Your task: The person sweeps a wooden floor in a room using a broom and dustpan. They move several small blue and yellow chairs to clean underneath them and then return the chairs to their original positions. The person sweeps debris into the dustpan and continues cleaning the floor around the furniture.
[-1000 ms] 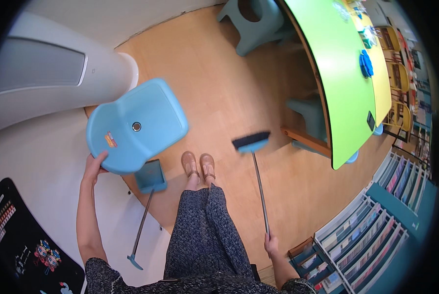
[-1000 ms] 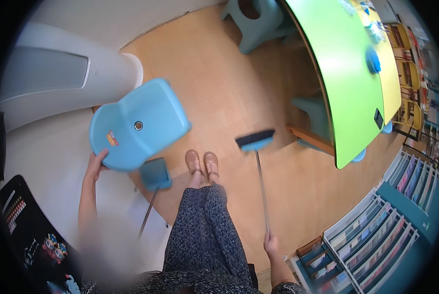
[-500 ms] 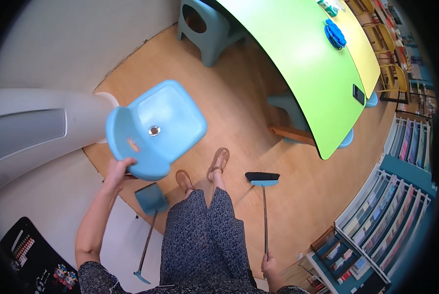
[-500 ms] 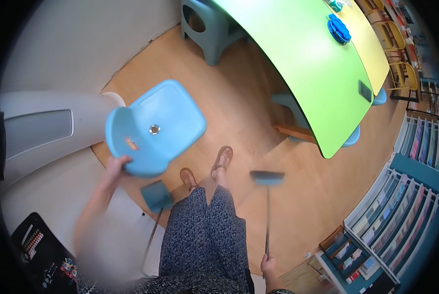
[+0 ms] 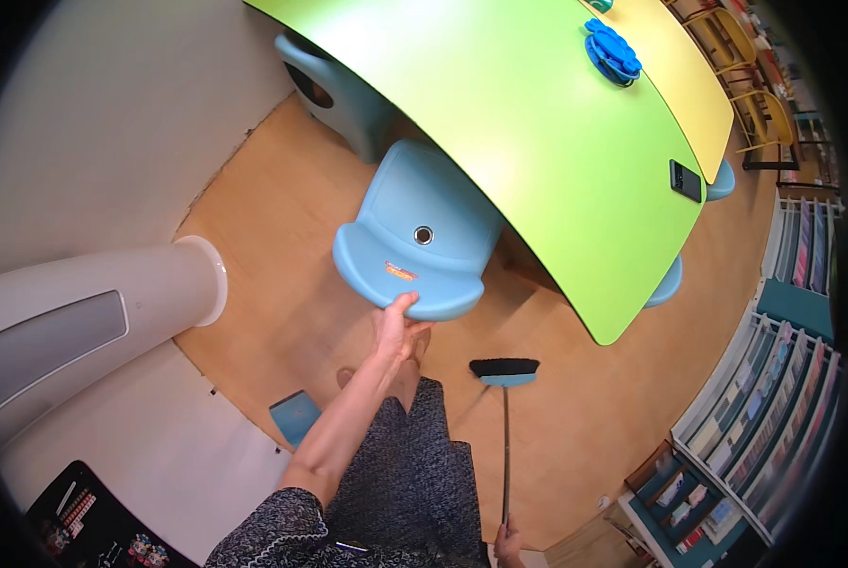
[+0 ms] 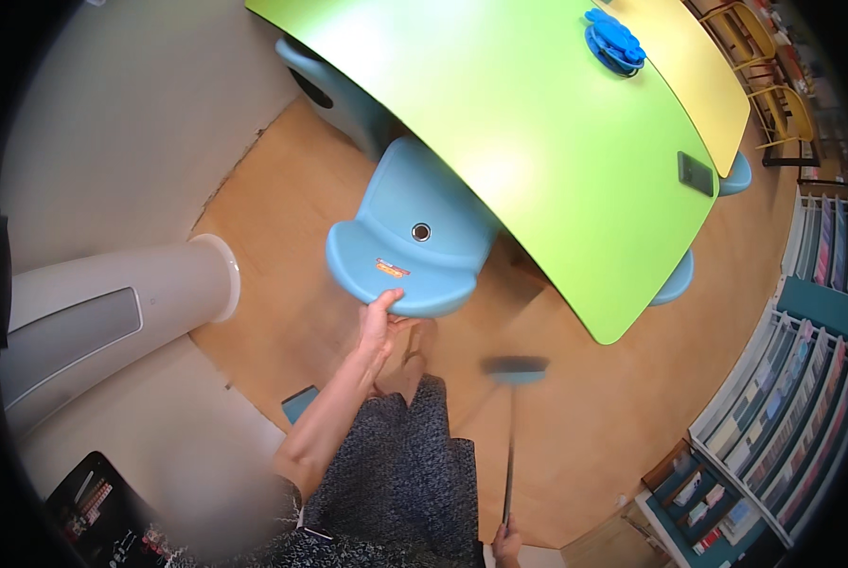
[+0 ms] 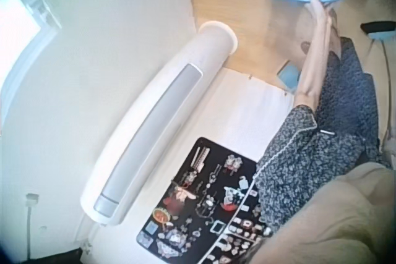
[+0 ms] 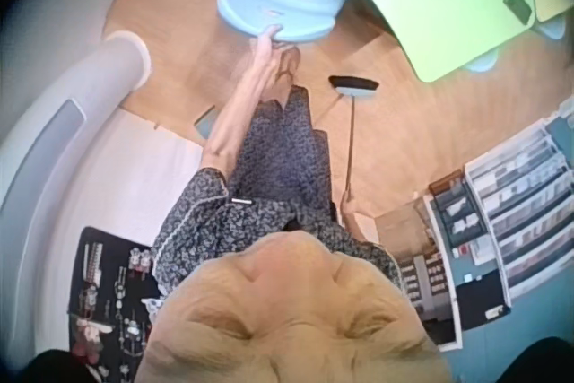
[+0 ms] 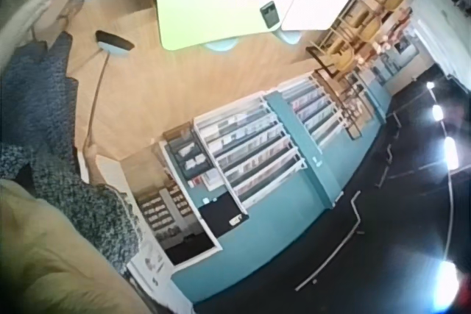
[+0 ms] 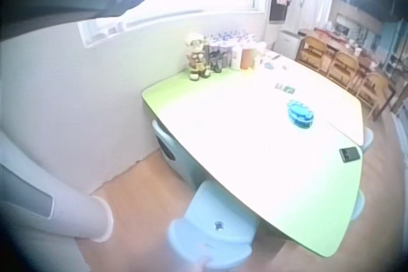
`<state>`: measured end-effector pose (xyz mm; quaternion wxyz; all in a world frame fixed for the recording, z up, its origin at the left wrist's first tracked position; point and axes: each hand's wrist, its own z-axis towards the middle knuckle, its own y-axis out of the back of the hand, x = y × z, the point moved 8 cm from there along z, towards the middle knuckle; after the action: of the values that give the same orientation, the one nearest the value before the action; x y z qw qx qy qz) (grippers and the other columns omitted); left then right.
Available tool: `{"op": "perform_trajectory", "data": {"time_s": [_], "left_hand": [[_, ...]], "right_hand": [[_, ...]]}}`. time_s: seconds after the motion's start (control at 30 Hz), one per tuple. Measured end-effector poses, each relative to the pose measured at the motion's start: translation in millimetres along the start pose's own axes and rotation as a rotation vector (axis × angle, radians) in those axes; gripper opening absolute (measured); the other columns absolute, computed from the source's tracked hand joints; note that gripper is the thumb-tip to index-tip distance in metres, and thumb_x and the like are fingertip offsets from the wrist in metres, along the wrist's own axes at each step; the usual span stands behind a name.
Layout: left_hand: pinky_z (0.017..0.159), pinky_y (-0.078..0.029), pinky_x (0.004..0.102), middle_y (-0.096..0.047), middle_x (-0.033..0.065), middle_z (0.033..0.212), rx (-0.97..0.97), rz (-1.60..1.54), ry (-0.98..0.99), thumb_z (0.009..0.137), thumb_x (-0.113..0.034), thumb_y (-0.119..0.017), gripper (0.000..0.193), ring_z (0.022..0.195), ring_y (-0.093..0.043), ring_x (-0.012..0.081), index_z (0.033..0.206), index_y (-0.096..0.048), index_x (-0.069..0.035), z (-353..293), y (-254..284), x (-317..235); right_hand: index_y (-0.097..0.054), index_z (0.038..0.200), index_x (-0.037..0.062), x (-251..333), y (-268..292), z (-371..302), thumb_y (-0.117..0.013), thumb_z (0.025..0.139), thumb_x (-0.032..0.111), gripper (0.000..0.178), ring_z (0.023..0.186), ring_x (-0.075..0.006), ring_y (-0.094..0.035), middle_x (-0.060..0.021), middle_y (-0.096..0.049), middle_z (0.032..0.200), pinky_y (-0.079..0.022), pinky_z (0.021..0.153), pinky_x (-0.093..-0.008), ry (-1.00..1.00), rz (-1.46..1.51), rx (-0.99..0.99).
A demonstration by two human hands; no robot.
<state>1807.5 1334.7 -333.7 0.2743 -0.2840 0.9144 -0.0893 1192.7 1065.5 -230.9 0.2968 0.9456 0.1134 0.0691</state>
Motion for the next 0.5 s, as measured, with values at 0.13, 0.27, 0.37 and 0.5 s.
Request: {"op": "perform_trajectory", "data": {"time_s": [0.13, 0.27, 0.37, 0.5], "left_hand": [[0.070, -0.058, 0.0437, -0.058, 0.0207, 0.107, 0.017, -0.029, -0.031, 0.078, -0.014, -0.063, 0.049, 0.091, -0.062, 0.0316, 0.118, -0.045, 0.009, 17, -47, 15], [0.069, -0.057, 0.0437, -0.058, 0.0213, 0.104, 0.102, 0.133, -0.106, 0.078, -0.015, -0.063, 0.048, 0.088, -0.063, 0.0303, 0.116, -0.047, 0.009, 37, -77, -2], [0.061, -0.055, 0.0391, -0.060, 0.0183, 0.104, 0.180, 0.292, -0.108, 0.076, -0.016, -0.065, 0.048, 0.086, -0.064, 0.0277, 0.116, -0.050, 0.005, 65, -98, -26], [0.059, -0.054, 0.0383, -0.060, 0.0166, 0.105, 0.235, 0.490, -0.195, 0.078, -0.018, -0.064, 0.047, 0.087, -0.064, 0.0273, 0.117, -0.049, 0.003, 117, -125, -67]], "right_hand": [[-0.052, 0.119, 0.0010, 2, 3, 0, -0.045, 0.095, 0.039, 0.045, 0.050, -0.0279, -0.054, -0.0218, -0.056, 0.062, -0.041, 0.047, -0.0418, 0.200, -0.177, -0.102], [-0.062, 0.090, -0.0050, 3, -5, -3, -0.047, 0.094, 0.039, 0.047, 0.056, -0.0318, -0.057, -0.0261, -0.056, 0.065, -0.042, 0.051, -0.0464, 0.012, -0.173, 0.003], [-0.061, 0.088, -0.0058, 39, 11, -19, -0.048, 0.093, 0.039, 0.047, 0.058, -0.0307, -0.056, -0.0255, -0.056, 0.066, -0.042, 0.051, -0.0452, 0.053, 0.007, -0.182], [-0.058, 0.111, 0.0007, -5, -4, -5, -0.046, 0.094, 0.038, 0.043, 0.059, -0.0294, -0.055, -0.0209, -0.057, 0.069, -0.042, 0.051, -0.0440, -0.013, -0.173, -0.024]]}}
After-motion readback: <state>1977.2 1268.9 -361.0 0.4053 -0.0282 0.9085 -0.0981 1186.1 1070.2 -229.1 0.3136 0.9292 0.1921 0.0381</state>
